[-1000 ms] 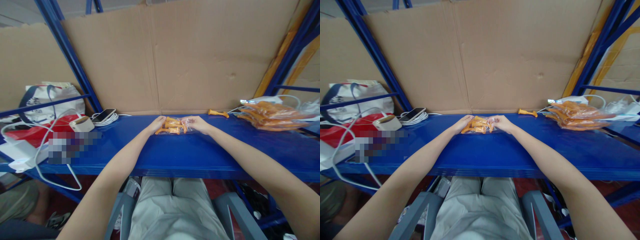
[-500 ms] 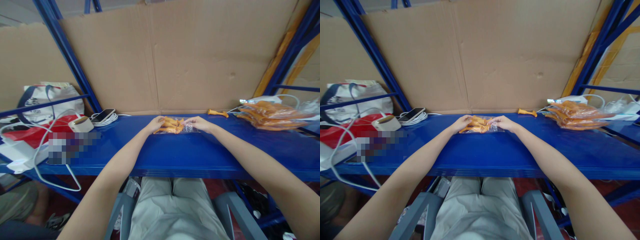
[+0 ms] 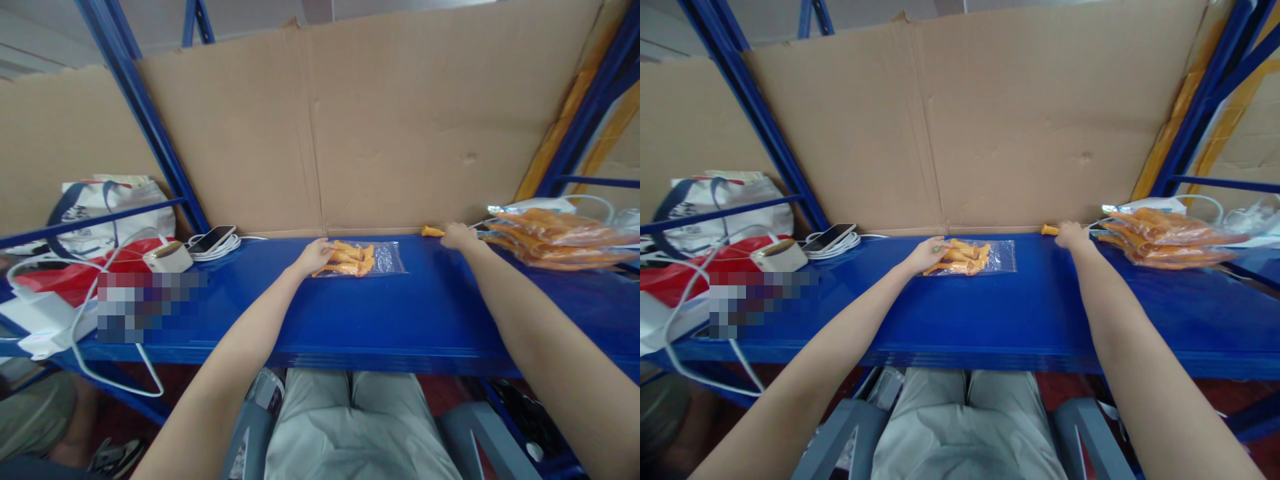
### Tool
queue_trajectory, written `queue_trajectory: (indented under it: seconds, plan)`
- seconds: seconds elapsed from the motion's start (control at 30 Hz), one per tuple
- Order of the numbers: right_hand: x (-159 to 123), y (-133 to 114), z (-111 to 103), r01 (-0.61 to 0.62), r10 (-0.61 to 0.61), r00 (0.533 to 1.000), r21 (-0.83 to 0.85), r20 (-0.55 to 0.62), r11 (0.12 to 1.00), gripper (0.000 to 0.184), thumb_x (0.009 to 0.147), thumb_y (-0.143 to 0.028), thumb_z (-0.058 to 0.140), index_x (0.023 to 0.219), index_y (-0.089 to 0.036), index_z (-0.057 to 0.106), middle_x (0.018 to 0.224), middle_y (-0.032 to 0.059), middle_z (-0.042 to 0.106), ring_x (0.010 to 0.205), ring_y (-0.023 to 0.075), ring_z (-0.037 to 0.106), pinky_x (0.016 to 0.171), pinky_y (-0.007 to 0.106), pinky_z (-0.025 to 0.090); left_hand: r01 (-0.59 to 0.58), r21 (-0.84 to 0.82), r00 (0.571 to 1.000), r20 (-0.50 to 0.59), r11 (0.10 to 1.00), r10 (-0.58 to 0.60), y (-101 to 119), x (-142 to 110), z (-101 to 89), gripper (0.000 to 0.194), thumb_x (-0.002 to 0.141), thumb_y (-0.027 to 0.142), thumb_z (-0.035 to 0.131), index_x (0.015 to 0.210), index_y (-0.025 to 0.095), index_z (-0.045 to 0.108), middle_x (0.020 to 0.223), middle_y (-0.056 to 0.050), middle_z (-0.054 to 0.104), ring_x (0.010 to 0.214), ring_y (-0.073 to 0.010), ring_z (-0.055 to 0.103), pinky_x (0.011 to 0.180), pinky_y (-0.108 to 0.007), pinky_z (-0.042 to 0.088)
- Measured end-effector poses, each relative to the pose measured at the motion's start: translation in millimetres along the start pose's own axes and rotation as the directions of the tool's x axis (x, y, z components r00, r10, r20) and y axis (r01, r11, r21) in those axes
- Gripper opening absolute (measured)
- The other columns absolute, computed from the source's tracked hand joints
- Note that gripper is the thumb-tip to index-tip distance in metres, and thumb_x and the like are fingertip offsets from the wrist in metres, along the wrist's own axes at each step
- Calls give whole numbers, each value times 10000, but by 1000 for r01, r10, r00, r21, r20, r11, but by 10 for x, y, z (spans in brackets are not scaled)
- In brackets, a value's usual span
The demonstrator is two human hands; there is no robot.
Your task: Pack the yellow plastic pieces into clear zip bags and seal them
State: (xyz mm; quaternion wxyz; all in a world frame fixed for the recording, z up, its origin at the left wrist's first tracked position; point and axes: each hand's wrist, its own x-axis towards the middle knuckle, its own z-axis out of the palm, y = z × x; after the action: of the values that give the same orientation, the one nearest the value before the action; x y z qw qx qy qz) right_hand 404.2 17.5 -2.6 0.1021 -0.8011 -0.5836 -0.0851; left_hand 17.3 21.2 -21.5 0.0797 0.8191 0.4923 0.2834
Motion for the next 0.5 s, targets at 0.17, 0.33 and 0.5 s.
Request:
queue_trajectory:
  seconds: [0.17,0.33,0.5]
  plan:
    - [87,161,172,-39,42,993,-28,110,999,654,833,-232,475,1482,-162,434,1470,197,489,1360,376,449,1095,632,325,15,-20,1000,-16,1000,-15,-19,8,17,303,855,143,527,1023,221,766,1210,-35,713,1283,-203,564,1137,-332,386]
    - [127,110,226,-46,43,991,23,127,999,675,895,-303,411,1547,-153,322,1566,177,361,1466,355,282,1178,606,179,15,-69,1000,-5,997,-15,-13,-4,20,267,860,148,536,1018,193,747,1206,-51,713,1219,-199,608,1125,-332,398]
    - [209,75,214,-86,79,992,73,95,994,719,858,-287,512,1534,-113,341,1481,250,450,1383,396,416,1118,604,322,5,-92,1000,3,996,-5,-9,-13,30,266,863,149,520,1035,179,721,1208,-61,708,1186,-200,623,1113,-336,407]
